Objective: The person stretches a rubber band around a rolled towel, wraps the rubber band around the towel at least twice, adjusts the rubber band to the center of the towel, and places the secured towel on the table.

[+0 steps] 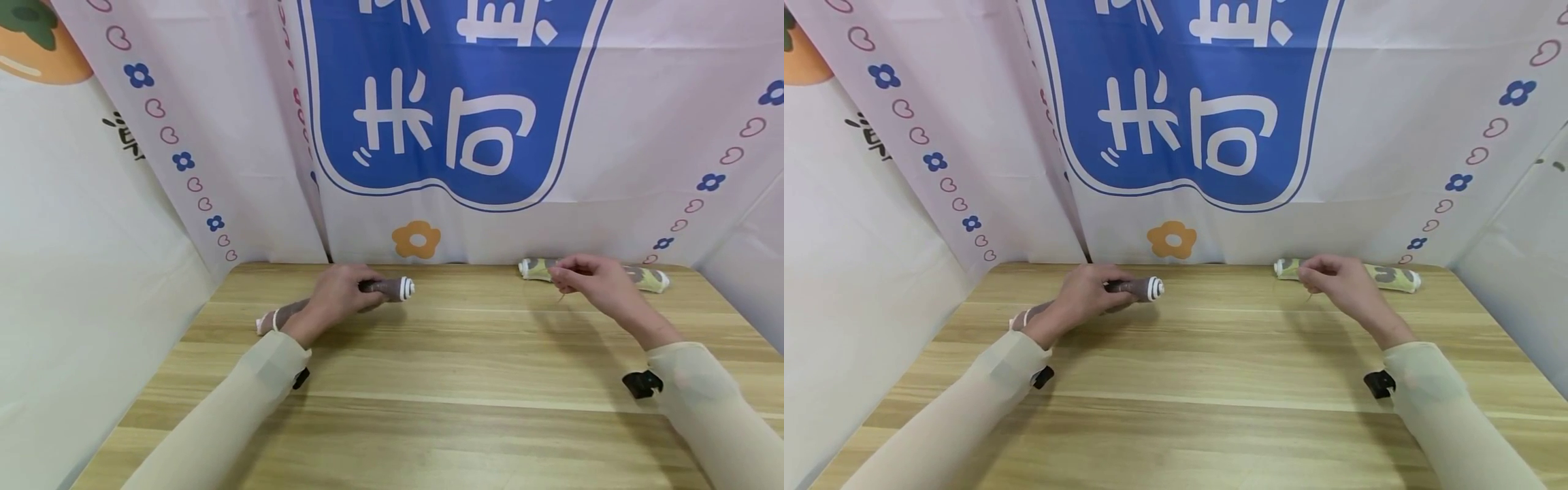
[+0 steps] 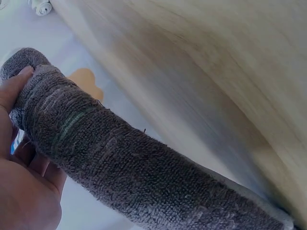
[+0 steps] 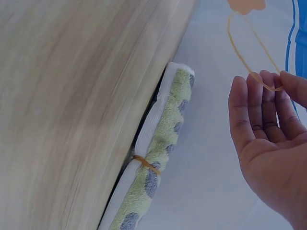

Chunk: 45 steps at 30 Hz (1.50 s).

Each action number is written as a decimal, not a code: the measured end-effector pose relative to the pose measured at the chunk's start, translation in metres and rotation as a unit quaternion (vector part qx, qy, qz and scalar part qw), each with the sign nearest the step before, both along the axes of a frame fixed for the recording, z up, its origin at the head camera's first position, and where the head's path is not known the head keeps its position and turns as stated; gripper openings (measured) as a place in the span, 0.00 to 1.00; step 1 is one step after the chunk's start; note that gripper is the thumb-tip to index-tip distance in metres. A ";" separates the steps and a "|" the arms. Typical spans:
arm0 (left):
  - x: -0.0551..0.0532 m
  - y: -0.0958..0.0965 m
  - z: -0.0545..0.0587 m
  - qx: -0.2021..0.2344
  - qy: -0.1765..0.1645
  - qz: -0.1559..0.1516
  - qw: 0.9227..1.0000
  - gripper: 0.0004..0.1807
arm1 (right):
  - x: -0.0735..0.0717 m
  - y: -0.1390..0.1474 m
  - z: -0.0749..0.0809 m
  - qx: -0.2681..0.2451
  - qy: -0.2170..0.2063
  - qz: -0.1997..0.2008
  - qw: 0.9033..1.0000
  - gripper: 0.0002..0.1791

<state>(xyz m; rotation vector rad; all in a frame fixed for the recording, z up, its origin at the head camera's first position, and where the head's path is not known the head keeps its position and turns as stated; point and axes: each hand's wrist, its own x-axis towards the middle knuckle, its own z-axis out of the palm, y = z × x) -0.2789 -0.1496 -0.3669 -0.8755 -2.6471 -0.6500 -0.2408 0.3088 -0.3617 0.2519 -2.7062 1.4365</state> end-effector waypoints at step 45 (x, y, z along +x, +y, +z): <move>0.024 0.051 0.012 -0.013 0.041 -0.054 0.998 0.12 | 0.011 -0.065 0.001 -0.046 0.032 0.066 0.996 0.12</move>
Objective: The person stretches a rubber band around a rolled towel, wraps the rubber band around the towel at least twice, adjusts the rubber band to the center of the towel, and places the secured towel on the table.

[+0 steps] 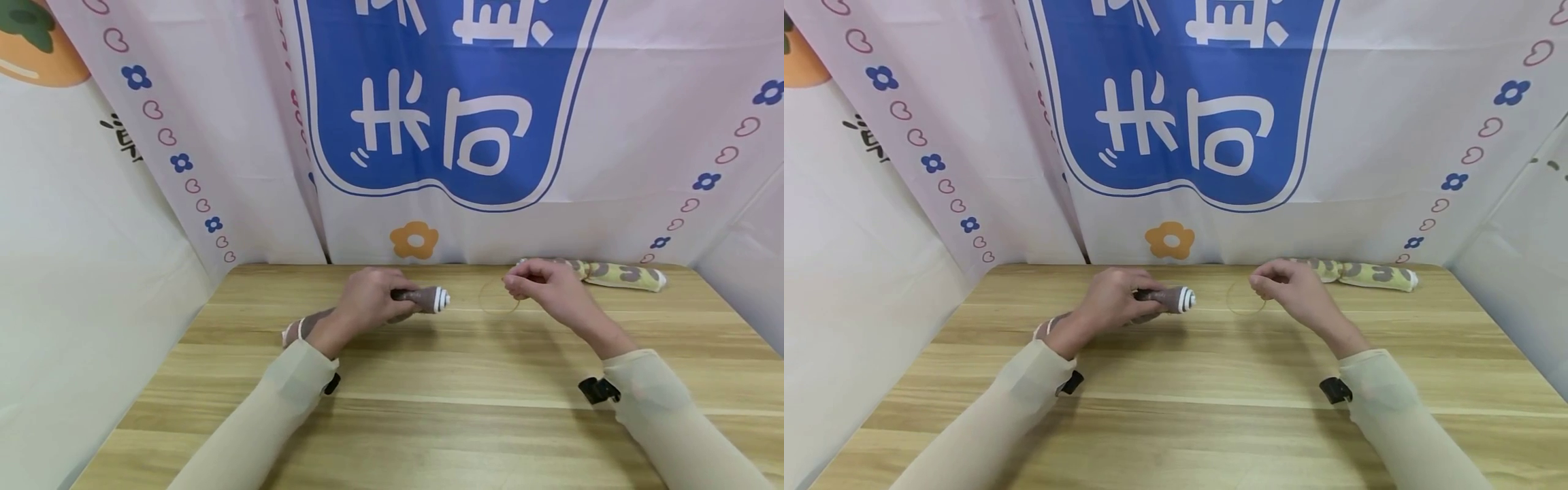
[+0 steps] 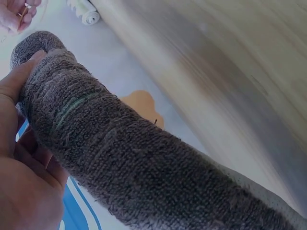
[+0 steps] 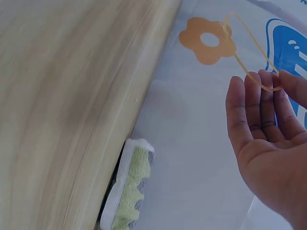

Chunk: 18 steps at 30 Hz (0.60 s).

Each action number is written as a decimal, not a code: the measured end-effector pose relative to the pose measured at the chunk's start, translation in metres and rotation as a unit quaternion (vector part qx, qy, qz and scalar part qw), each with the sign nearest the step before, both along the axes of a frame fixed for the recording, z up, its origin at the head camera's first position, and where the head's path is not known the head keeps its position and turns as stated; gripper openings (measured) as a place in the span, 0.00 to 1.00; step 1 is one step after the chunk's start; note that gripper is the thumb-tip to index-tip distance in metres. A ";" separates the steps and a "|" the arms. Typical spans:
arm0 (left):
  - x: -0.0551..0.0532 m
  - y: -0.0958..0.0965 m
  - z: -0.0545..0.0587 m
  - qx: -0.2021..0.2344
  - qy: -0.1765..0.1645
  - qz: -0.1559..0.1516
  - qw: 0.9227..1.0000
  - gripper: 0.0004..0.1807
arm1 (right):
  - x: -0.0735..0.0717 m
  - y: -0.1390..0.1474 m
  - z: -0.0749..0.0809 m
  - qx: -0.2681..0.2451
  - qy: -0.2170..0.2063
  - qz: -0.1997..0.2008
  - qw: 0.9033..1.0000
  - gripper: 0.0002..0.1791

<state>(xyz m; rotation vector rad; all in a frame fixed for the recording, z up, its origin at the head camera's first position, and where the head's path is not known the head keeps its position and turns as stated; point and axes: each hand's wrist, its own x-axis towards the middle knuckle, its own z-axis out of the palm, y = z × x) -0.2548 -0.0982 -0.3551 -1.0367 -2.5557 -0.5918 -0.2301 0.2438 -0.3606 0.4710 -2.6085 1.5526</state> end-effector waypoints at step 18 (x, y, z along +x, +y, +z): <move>0.010 0.016 -0.002 0.053 -0.021 0.001 0.998 0.11 | 0.003 -0.009 -0.003 -0.026 -0.014 -0.005 1.000 0.13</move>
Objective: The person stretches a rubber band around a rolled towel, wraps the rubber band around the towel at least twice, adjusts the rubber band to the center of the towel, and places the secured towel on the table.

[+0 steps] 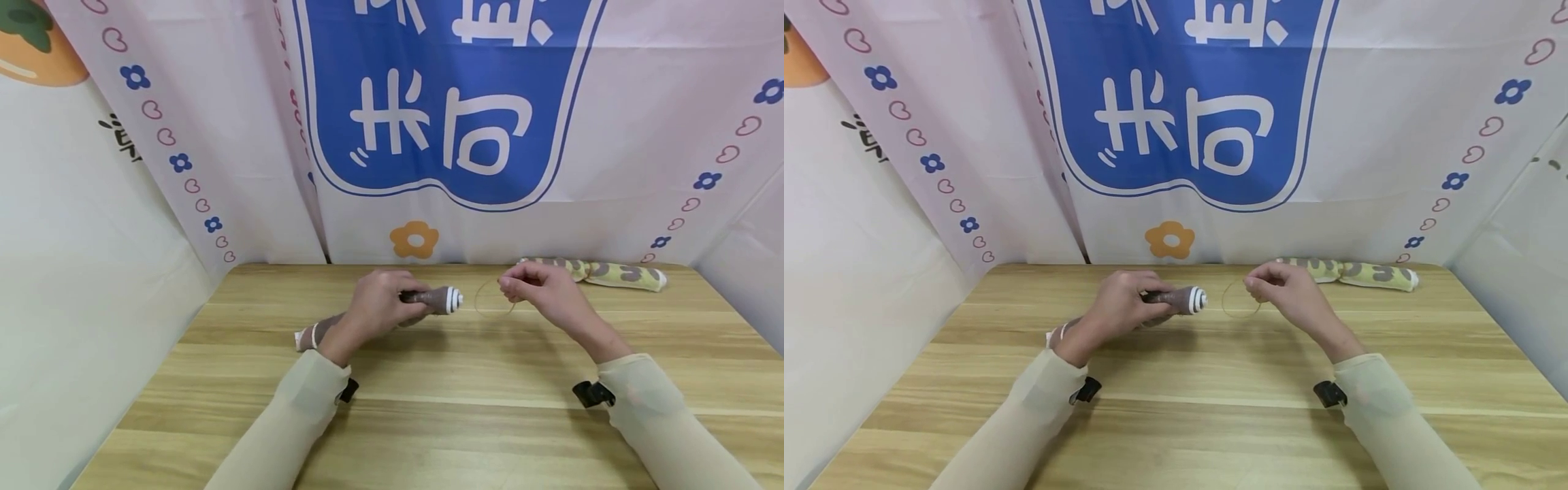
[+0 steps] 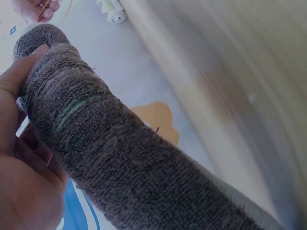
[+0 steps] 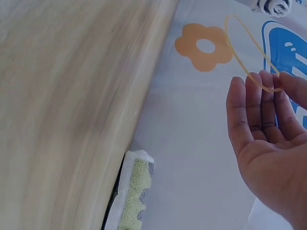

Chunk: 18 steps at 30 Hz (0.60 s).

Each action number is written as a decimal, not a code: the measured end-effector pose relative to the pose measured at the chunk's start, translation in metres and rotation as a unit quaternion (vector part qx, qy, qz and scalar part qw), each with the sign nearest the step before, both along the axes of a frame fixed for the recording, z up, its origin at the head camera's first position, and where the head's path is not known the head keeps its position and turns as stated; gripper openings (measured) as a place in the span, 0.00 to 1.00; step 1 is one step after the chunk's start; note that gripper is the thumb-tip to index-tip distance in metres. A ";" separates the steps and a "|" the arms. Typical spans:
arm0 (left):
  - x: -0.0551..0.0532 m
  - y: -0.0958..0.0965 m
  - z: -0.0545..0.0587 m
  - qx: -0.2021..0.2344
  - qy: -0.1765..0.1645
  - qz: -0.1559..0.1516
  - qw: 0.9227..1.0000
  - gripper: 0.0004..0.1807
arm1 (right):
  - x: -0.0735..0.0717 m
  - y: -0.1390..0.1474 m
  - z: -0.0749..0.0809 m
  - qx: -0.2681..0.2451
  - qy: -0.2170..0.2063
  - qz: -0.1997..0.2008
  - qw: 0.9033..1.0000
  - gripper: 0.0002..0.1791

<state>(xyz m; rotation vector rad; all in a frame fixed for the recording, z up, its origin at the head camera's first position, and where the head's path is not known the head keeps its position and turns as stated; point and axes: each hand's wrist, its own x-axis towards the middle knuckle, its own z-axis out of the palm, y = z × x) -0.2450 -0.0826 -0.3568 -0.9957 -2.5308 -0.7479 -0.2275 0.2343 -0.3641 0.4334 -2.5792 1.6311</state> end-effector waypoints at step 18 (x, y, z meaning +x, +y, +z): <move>0.005 0.008 -0.010 0.003 -0.010 -0.002 1.000 0.11 | -0.001 -0.004 -0.005 0.027 -0.005 0.006 1.000 0.14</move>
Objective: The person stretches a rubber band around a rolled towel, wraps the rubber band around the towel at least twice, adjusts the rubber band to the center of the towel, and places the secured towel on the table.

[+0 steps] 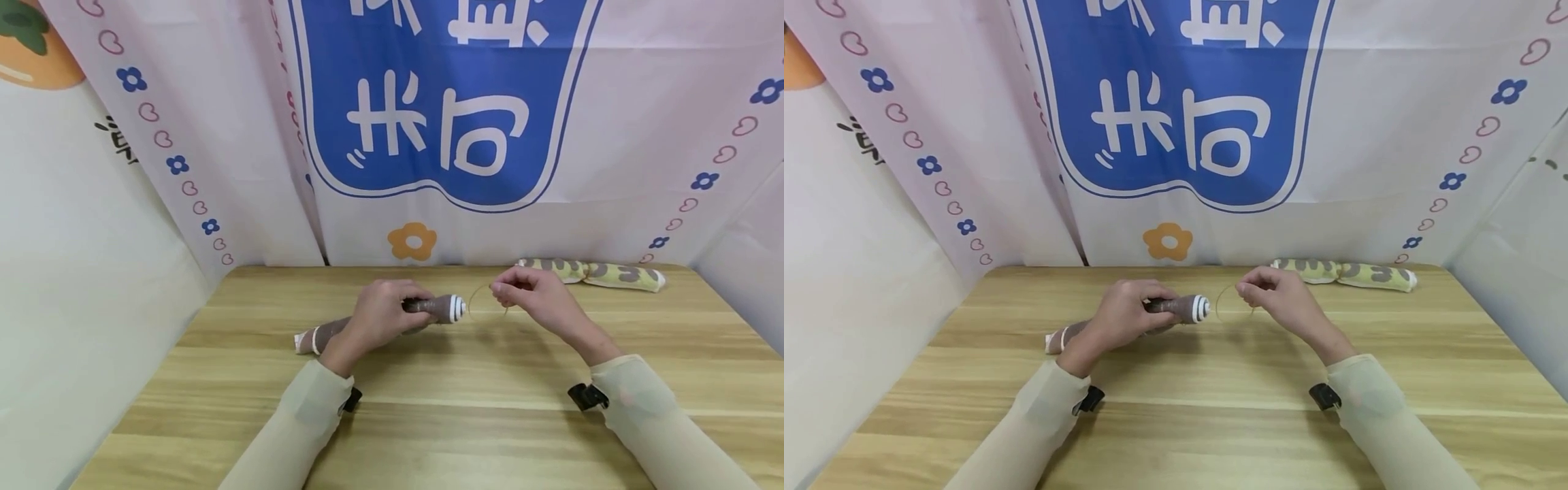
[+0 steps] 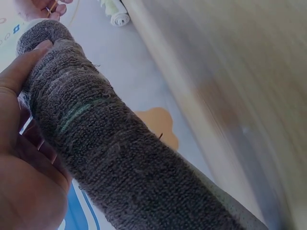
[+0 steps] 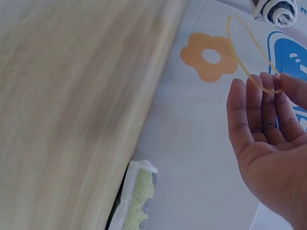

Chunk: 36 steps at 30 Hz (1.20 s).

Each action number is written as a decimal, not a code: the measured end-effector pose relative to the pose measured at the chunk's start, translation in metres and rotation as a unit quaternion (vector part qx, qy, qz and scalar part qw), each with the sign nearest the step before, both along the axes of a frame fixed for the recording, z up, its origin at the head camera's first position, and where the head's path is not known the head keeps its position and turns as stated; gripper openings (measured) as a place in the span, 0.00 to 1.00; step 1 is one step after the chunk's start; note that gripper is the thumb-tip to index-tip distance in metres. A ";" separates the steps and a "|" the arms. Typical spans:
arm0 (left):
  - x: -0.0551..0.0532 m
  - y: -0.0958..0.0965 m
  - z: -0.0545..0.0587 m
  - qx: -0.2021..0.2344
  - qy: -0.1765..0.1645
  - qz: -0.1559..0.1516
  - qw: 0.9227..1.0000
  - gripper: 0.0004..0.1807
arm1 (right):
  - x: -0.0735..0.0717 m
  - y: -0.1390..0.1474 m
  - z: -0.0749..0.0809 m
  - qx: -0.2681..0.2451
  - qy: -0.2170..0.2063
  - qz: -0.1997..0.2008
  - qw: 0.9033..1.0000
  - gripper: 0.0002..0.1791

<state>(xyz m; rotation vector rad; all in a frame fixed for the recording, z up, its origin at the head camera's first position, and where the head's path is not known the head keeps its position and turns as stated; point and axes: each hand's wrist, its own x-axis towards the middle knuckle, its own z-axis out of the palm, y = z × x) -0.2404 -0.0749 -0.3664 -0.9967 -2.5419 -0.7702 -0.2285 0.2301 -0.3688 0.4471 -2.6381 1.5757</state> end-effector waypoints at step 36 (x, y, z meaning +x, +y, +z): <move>0.004 0.016 -0.008 -0.006 -0.029 -0.042 0.999 0.20 | 0.016 -0.032 -0.004 -0.002 0.072 -0.015 0.997 0.09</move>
